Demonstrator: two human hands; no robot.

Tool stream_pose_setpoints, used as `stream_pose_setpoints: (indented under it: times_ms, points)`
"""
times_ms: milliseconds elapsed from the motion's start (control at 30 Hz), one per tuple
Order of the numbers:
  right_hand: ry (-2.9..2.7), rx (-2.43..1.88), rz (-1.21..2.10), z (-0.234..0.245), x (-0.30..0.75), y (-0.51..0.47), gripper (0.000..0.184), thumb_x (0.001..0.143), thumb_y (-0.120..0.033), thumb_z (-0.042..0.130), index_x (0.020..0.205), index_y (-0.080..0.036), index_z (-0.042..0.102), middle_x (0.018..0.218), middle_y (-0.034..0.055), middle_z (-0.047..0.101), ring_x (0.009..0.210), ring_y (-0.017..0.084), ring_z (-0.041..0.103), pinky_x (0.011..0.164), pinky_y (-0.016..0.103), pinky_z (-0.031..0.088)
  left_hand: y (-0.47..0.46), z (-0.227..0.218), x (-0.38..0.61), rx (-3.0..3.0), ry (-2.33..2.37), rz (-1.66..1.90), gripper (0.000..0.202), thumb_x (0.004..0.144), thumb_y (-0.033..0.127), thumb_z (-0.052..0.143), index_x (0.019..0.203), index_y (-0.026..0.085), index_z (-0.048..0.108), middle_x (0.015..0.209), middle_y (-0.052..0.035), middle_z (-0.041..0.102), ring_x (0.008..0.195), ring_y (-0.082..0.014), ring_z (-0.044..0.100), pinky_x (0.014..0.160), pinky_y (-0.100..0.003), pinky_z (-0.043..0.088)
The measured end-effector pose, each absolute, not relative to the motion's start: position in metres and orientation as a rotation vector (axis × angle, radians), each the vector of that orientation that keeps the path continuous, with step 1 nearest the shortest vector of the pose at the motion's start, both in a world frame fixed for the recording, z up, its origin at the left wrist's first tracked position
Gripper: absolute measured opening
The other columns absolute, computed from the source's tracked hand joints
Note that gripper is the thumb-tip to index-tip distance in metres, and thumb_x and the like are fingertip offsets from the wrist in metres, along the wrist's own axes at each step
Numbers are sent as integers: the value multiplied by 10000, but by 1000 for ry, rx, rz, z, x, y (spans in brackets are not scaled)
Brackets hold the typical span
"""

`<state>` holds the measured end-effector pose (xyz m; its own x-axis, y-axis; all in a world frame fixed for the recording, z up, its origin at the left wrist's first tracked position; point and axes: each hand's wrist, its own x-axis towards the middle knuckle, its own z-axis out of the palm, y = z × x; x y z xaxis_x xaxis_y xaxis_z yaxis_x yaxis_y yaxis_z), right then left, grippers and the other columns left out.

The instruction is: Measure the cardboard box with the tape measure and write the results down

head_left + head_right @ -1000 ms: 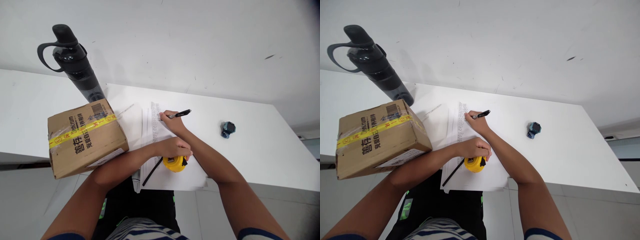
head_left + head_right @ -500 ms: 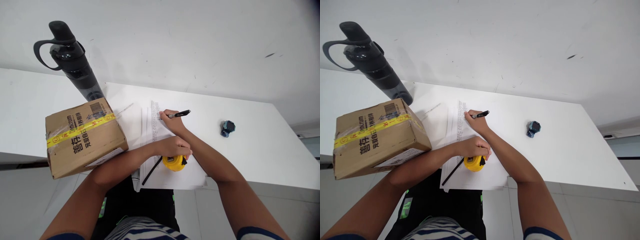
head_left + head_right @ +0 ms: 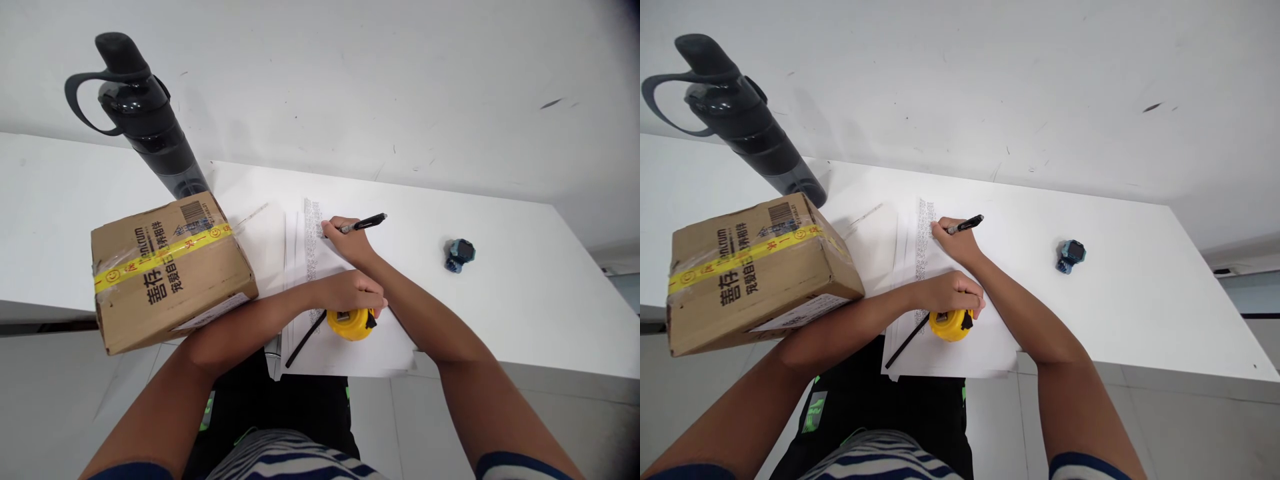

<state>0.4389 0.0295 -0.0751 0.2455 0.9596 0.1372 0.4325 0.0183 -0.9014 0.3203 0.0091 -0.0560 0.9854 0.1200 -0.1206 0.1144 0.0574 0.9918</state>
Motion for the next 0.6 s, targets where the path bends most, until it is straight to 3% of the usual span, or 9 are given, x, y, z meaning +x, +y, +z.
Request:
stream_pose_setpoints:
  times_ms: [100, 333, 600]
  points:
    - [-1335, -1572, 696, -75, 439, 29, 401, 858, -404, 581, 534, -214, 441, 555, -24, 427, 589, 133, 406, 573, 294, 333, 8, -55, 318, 1535, 173, -52, 189, 817, 240, 554, 664, 153, 622, 727, -8, 625, 611, -87, 510, 537, -223, 378]
    - [-1278, -1590, 643, -77, 437, 29, 433, 854, -328, 576, 517, -226, 323, 532, -42, 334, 559, 121, 336, 564, 295, 306, 6, -52, 319, 1524, 234, -79, 232, 823, 286, 561, 645, 156, 633, 753, -13, 636, 640, -88, 508, 546, -221, 368]
    - [-1280, -1630, 602, -79, 439, 30, 385, 858, -296, 556, 523, -226, 380, 517, -51, 308, 553, 123, 327, 566, 300, 292, 6, -52, 318, 1514, 238, -83, 229, 818, 296, 572, 645, 159, 636, 772, -6, 640, 651, -84, 515, 542, -214, 364]
